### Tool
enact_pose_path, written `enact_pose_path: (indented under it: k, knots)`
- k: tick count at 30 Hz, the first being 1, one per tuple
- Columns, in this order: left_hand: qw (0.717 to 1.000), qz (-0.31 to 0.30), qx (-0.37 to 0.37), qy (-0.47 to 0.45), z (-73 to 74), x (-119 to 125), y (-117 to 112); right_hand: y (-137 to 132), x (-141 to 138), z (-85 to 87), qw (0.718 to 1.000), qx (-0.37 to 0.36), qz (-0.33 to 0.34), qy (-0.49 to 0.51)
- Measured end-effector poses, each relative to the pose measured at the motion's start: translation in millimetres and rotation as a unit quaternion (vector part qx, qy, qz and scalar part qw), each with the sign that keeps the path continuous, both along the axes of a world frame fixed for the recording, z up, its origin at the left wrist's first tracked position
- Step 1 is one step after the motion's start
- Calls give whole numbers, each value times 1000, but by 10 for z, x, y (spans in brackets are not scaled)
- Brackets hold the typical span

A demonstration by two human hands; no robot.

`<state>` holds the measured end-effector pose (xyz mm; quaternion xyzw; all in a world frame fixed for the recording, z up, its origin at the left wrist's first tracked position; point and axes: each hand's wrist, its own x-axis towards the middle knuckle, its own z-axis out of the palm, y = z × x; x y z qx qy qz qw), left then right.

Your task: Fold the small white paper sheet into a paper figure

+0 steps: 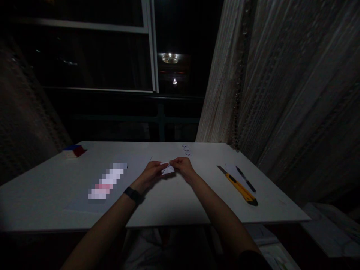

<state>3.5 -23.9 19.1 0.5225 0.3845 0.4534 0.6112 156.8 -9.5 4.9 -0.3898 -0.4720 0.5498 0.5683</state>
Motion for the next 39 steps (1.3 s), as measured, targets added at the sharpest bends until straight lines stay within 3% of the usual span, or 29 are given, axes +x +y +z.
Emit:
enact_pose_path:
  k: [6,16,23,27,39]
  knots:
    - [998,42,29,28,1,1,12,-30,8,38,1000,17,8,-17]
    - [998,40,34,37,19,6,-9,27,17,14,996,29,-40,-68]
    - [998,33,38,26,5,-5,-5,18,46,21,995,62,-8,-83]
    - [998,33,49,32,-8,-14,4,15,43,11,988,110,-14,-112]
    - [999,33,12,-12,31,-1,-43,-9,3,33,981,122,-58,-142]
